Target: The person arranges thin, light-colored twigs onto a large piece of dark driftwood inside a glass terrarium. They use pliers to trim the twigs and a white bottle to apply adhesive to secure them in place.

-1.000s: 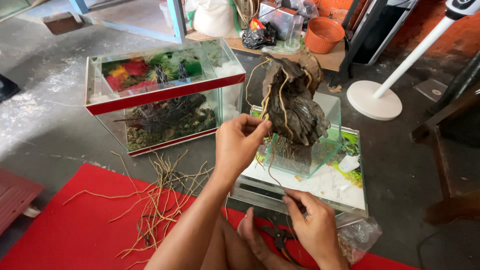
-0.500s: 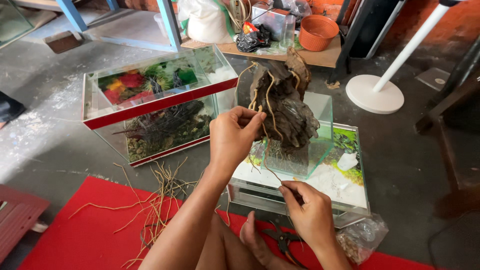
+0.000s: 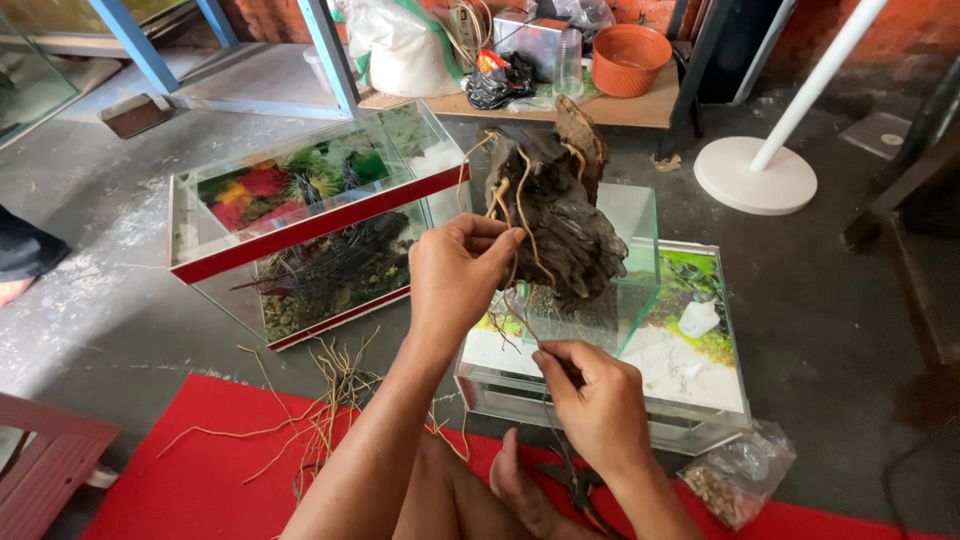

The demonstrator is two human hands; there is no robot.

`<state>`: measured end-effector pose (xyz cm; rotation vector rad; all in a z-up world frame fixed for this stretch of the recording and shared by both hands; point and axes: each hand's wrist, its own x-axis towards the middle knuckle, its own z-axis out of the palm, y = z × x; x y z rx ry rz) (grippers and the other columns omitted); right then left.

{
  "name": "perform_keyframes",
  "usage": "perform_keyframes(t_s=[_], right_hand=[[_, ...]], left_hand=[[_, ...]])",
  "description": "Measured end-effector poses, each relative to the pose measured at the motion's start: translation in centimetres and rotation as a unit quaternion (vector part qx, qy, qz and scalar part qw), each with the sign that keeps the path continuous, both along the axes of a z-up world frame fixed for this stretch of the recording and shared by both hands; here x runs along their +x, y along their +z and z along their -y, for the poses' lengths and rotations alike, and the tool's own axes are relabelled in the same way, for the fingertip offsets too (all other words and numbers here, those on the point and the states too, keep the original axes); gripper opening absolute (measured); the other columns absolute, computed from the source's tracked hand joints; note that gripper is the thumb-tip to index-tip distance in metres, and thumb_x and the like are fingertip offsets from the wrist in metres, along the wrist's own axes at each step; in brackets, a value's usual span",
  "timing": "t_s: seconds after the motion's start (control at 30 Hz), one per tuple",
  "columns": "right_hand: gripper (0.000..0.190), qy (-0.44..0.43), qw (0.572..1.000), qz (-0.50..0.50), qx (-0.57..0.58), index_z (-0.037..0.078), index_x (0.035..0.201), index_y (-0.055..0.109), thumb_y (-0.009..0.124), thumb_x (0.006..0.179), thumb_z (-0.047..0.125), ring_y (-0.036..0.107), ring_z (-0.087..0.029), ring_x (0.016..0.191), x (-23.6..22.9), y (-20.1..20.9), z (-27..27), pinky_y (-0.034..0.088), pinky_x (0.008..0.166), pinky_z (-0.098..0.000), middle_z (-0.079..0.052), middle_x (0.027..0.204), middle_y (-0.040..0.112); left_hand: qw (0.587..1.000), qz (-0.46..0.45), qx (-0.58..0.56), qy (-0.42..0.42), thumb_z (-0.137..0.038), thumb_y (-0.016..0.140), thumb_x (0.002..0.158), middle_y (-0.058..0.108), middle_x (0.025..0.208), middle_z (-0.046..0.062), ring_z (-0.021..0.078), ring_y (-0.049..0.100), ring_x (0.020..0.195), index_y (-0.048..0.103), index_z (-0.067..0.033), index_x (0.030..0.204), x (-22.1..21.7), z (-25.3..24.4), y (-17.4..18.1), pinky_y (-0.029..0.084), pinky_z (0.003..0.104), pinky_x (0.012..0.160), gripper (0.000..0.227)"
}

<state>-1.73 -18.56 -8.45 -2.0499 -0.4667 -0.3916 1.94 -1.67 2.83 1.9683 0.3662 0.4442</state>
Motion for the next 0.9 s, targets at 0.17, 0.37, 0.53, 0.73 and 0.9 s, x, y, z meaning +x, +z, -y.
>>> perform_keyframes(t_s=[0.17,0.37,0.53,0.73,0.9], right_hand=[[0.015,-0.007,0.999,-0.029,0.037,0.010,0.093,0.083,0.075,0.093,0.023,0.076,-0.010,0.069,0.4,0.5,-0.9,0.057,0.065,-0.0284,-0.002,0.081,0.084],[0.014,-0.010,0.998,-0.035,0.060,0.010,0.092,0.083,0.076,0.092,0.022,0.077,-0.008,0.067,1.0,0.5,-1.4,0.058,0.064,-0.0269,-0.001,0.079,0.085],[0.016,-0.013,0.995,-0.060,0.074,0.010,0.094,0.084,0.075,0.092,0.024,0.079,-0.008,0.070,1.2,1.2,-1.9,0.060,0.068,-0.0268,-0.001,0.080,0.086],[0.017,-0.021,0.992,-0.090,0.081,0.011,0.094,0.084,0.075,0.092,0.025,0.078,-0.008,0.068,1.4,1.5,-2.4,0.059,0.067,-0.0261,-0.001,0.076,0.085],[0.017,-0.014,0.989,-0.120,0.090,0.010,0.094,0.083,0.074,0.093,0.024,0.073,-0.008,0.062,1.6,1.6,-2.3,0.058,0.064,-0.0260,0.000,0.074,0.084]], left_hand=[[0.998,0.035,0.057,-0.005,-0.034,0.080,0.090,0.080,0.070,-0.003,0.0023,0.071,0.061,0.085,-0.0157,0.089,0.1,-0.7,0.1,0.056,0.023,0.059,0.019],[0.972,0.138,0.189,-0.014,-0.029,0.079,0.093,0.077,0.073,-0.006,0.0047,0.065,0.064,0.080,-0.0176,0.089,2.5,-3.1,0.9,0.051,0.027,0.061,0.012],[0.958,0.110,0.265,-0.012,-0.035,0.075,0.089,0.080,0.088,-0.007,0.0177,0.070,0.072,0.082,-0.0219,0.100,4.6,-3.5,1.7,0.053,0.041,0.068,0.018],[0.946,0.076,0.316,-0.022,-0.037,0.074,0.095,0.073,0.098,-0.005,0.0237,0.069,0.092,0.080,-0.0274,0.114,5.8,-3.0,2.0,0.046,0.050,0.057,0.022],[0.946,0.089,0.310,-0.035,-0.035,0.070,0.097,0.071,0.098,-0.001,0.0285,0.068,0.089,0.082,-0.0281,0.111,6.2,-2.7,2.0,0.045,0.053,0.057,0.020]])
